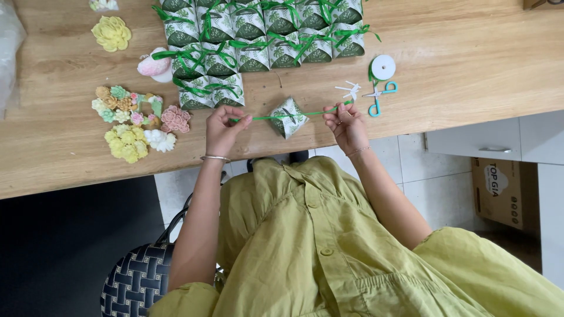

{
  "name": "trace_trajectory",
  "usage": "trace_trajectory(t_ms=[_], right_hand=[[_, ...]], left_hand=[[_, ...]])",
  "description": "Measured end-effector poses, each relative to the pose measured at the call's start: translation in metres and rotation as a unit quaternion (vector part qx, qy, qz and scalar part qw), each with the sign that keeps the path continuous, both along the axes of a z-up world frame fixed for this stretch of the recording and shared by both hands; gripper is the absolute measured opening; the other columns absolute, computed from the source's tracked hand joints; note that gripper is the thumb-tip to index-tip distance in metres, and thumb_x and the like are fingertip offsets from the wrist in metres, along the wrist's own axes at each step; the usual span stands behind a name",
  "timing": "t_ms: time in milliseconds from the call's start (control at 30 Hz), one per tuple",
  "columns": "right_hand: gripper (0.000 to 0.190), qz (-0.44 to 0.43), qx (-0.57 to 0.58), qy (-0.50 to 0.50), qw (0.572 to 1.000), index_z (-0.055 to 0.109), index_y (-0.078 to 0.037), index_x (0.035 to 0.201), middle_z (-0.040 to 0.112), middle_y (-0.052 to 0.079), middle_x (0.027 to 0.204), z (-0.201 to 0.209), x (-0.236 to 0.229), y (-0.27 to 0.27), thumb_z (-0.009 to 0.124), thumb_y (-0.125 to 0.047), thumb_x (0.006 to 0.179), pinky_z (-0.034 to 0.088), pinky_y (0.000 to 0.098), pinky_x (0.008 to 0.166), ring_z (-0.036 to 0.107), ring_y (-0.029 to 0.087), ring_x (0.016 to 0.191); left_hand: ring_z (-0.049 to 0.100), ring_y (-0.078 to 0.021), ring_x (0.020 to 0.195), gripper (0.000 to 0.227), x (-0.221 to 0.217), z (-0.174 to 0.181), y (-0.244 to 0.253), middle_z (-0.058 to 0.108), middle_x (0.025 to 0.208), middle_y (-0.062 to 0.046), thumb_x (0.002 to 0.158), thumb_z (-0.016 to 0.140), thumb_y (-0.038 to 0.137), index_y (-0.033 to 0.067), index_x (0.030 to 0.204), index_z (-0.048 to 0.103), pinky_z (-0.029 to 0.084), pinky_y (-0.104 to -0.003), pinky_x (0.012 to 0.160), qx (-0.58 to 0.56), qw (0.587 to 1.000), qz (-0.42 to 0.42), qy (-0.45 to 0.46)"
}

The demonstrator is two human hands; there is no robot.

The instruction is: Packaging decorative wax melts into gift bags and small white boxes.

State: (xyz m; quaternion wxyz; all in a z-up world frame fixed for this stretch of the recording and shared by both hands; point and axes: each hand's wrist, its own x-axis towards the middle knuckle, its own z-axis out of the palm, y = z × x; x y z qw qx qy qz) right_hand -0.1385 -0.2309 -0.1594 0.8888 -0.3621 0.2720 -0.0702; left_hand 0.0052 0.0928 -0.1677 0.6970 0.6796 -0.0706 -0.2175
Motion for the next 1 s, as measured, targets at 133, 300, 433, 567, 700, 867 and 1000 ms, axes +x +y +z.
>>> trace_trajectory(t_ms=[133,300,433,567,700,867,1000], right_hand=[[0.011,-0.021,0.018,-0.003,1.0,0.058,-0.002,0.101,0.069,0.018,0.099,-0.017,0.003,-0.003,0.053,-0.008,0.109,0.06,0.0328,0.074,0.07,0.023,0.082],[0.007,-0.049,0.023,0.019,0.998,0.061,0.0,0.099,0.066,0.014,0.09,-0.013,0.013,0.006,0.057,-0.003,0.105,0.055,0.0317,0.07,0.063,0.02,0.076],[0.004,-0.038,-0.011,0.033,0.999,0.062,-0.002,0.103,0.066,0.014,0.091,-0.002,0.011,0.003,0.06,-0.006,0.104,0.054,0.0308,0.069,0.063,0.019,0.075],[0.026,0.026,-0.327,0.111,0.938,0.062,-0.015,0.117,0.064,0.008,0.108,0.06,0.01,0.02,0.072,-0.015,0.093,0.053,0.0312,0.069,0.061,0.019,0.087],[0.038,0.152,-0.741,0.039,0.653,0.07,-0.02,0.117,0.06,0.006,0.124,0.084,0.018,0.045,0.081,-0.021,0.08,0.048,0.0434,0.083,0.055,0.028,0.11],[0.022,0.186,-0.814,-0.034,0.549,0.078,-0.024,0.102,0.063,0.001,0.123,0.054,0.028,0.051,0.083,-0.028,0.081,0.036,0.0479,0.093,0.054,0.028,0.115],[0.017,0.227,-0.785,-0.011,0.577,0.077,-0.021,0.088,0.069,-0.001,0.104,0.061,0.034,0.049,0.085,-0.034,0.082,0.034,0.0462,0.094,0.057,0.023,0.107]], left_hand=[[0.068,-0.0076,0.074,0.024,-0.012,-0.005,0.002,0.071,0.086,-0.004,0.086,0.084,0.004,0.0023,0.095,0.062,0.053,-0.02,0.065,0.001,1.0,0.026,-0.01],[0.062,-0.0066,0.07,0.02,-0.027,0.014,-0.005,0.069,0.081,-0.001,0.087,0.085,0.006,0.0032,0.086,0.065,0.051,-0.021,0.064,0.081,0.987,0.098,-0.101],[0.061,-0.0109,0.072,0.02,-0.036,0.032,-0.009,0.071,0.083,-0.002,0.09,0.084,0.012,0.0043,0.091,0.066,0.051,-0.025,0.066,0.146,0.978,0.094,-0.116],[0.061,-0.0273,0.1,0.041,-0.042,0.071,-0.017,0.064,0.108,-0.013,0.088,0.082,0.028,0.0061,0.118,0.065,0.049,-0.04,0.086,0.281,0.914,-0.005,-0.292],[0.06,-0.0324,0.111,0.054,-0.038,0.072,-0.041,0.064,0.117,-0.013,0.081,0.079,0.04,0.0105,0.124,0.065,0.042,-0.048,0.098,0.309,0.843,-0.091,-0.43],[0.065,-0.0276,0.099,0.026,-0.034,0.052,-0.051,0.067,0.1,-0.006,0.092,0.075,0.031,0.0121,0.108,0.068,0.045,-0.044,0.094,0.295,0.864,-0.144,-0.382],[0.066,-0.027,0.089,0.015,-0.03,0.061,-0.052,0.068,0.093,-0.005,0.094,0.073,0.024,0.0098,0.092,0.068,0.045,-0.043,0.086,0.287,0.88,-0.14,-0.351]])
